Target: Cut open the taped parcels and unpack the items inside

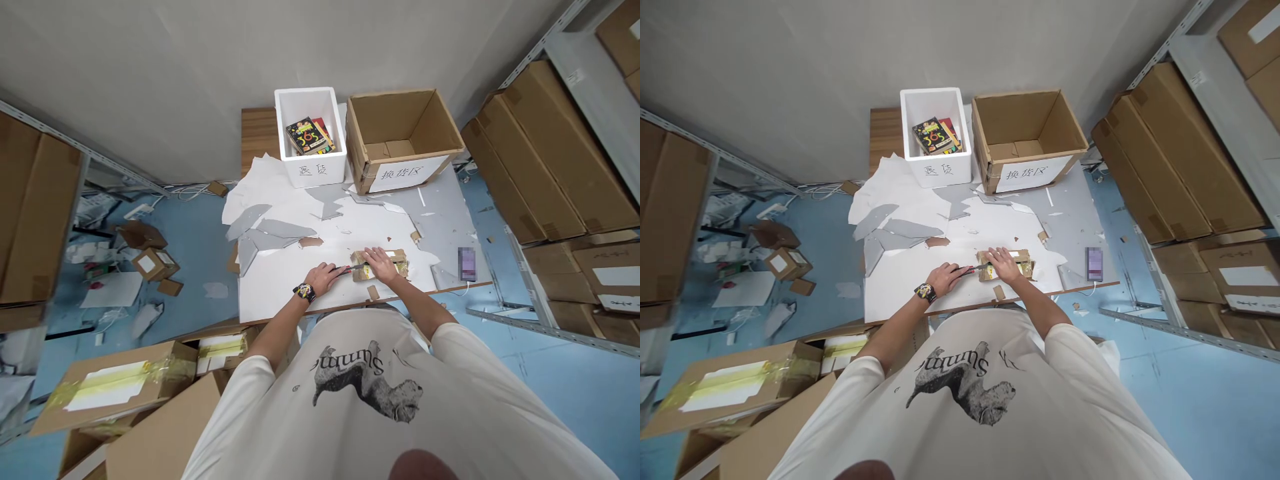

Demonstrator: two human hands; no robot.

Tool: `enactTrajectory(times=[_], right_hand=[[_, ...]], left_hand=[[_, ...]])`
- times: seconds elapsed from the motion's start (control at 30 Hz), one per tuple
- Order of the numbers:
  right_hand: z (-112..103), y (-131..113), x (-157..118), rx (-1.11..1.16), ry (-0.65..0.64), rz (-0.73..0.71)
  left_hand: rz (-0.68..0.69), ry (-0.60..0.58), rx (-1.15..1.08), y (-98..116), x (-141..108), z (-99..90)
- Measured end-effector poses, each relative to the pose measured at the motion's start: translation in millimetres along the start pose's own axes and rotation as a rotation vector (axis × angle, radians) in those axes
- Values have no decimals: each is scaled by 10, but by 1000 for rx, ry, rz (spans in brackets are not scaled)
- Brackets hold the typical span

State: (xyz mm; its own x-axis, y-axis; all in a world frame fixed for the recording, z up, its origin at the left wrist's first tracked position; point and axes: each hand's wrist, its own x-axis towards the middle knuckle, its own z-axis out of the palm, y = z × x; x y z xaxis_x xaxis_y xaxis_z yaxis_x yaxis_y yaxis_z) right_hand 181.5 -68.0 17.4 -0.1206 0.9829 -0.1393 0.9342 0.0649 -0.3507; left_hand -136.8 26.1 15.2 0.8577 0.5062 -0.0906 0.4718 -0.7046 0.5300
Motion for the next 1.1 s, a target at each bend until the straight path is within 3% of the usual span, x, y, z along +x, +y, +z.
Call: enactTrajectory(times=[0.23, 0.57, 0.7, 0.83, 0.97, 1.1], right_hand=[[13, -23, 68, 41, 35, 4], [113, 70, 164, -55, 158, -74], [139, 90, 258, -62, 199, -50], [114, 71, 313, -60, 220, -13], [78, 66, 318, -47, 199, 1], [68, 38, 304, -28, 194, -2]], left_hand=[[-96, 69, 37, -24, -3, 30], [-42, -124, 218, -67, 187, -248], [-86, -135, 237, -66, 277, -331], [-146, -139, 198, 2, 325, -294], [-103, -133, 158, 84, 429, -251], [-92, -116, 137, -81, 424, -358]])
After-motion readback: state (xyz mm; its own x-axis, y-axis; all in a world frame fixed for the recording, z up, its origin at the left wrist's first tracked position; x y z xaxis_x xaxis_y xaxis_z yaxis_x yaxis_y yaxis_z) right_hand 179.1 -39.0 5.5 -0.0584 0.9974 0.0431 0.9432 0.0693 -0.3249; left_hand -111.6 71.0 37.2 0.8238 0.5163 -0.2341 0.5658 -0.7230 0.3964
